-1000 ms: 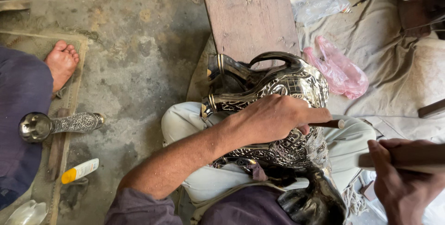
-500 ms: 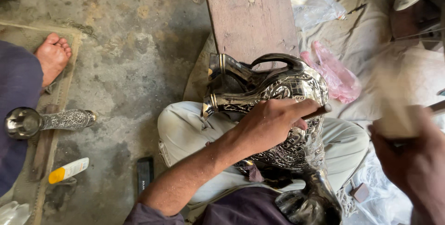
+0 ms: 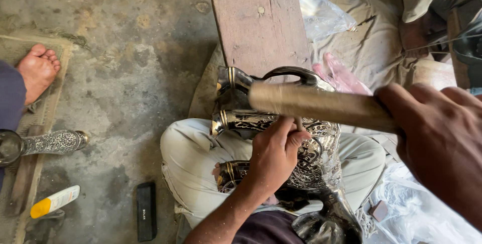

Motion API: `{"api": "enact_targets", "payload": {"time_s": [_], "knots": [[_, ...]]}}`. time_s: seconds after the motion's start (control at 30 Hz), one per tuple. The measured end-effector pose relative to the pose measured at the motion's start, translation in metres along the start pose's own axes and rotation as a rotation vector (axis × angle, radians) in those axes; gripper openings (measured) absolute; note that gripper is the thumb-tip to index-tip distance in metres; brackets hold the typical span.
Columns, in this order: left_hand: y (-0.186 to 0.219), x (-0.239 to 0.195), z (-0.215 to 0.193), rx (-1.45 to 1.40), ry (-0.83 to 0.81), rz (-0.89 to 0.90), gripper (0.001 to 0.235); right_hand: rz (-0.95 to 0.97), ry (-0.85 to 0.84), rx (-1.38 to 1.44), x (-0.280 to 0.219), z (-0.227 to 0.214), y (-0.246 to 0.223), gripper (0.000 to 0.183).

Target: The person uses a chisel and wooden mallet to engrave intricate patterns onto a silver-colored metal elephant statue. They hold the chisel against the surface and strike it repeatedly to create detailed designs.

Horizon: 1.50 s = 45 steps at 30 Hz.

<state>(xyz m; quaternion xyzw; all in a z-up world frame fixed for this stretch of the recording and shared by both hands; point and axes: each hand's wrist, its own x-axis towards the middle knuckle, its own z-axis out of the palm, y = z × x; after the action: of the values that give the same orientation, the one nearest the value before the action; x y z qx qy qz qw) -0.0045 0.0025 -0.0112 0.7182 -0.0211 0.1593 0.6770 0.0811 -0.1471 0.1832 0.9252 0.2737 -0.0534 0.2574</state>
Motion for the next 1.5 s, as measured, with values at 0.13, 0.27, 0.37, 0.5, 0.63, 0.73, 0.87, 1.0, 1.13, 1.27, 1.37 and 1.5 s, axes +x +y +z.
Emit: {"api": "enact_targets", "payload": {"time_s": [0.13, 0.27, 0.37, 0.5, 0.63, 0.73, 0.87, 1.0, 1.13, 1.27, 1.37, 1.5], "knots": [[0.007, -0.010, 0.001, 0.003, 0.119, -0.047, 0.019, -0.008, 0.004, -0.054, 0.007, -0.021, -0.017, 0.036], [0.009, -0.014, 0.004, -0.030, 0.168, -0.120, 0.017, -0.067, -0.043, -0.196, 0.017, -0.029, -0.024, 0.033], [0.011, -0.016, 0.007, -0.093, 0.216, -0.155, 0.018, -0.140, 0.175, -0.050, 0.020, -0.030, -0.025, 0.039], [0.011, -0.016, 0.007, -0.084, 0.232, -0.159, 0.019, -0.057, -0.120, -0.238, 0.017, -0.029, -0.024, 0.029], [0.008, -0.012, 0.004, -0.044, 0.142, -0.146, 0.018, -0.030, -0.092, -0.139, 0.017, -0.028, -0.017, 0.031], [0.005, -0.007, 0.004, -0.065, 0.116, -0.061, 0.018, 0.006, -0.201, -0.158, 0.020, -0.026, -0.012, 0.027], [0.007, -0.009, 0.006, -0.072, 0.119, -0.151, 0.019, -0.072, 0.178, 0.004, 0.017, -0.026, -0.009, 0.033], [0.010, -0.013, 0.006, -0.056, 0.152, -0.180, 0.021, -0.115, 0.344, 0.080, 0.012, -0.026, -0.008, 0.035], [0.009, -0.011, 0.005, -0.040, 0.124, -0.187, 0.022, 0.011, -0.025, -0.037, 0.013, -0.021, -0.007, 0.036], [0.010, -0.004, 0.003, -0.009, 0.052, -0.139, 0.022, 0.037, -0.081, -0.110, 0.011, -0.016, 0.003, 0.028], [0.009, 0.005, 0.000, 0.064, -0.009, -0.039, 0.020, 0.141, -0.365, -0.022, 0.008, -0.004, 0.013, 0.027], [0.008, 0.014, -0.003, 0.149, -0.135, 0.029, 0.017, 0.162, -0.011, 0.219, -0.016, 0.026, 0.027, 0.028]]}}
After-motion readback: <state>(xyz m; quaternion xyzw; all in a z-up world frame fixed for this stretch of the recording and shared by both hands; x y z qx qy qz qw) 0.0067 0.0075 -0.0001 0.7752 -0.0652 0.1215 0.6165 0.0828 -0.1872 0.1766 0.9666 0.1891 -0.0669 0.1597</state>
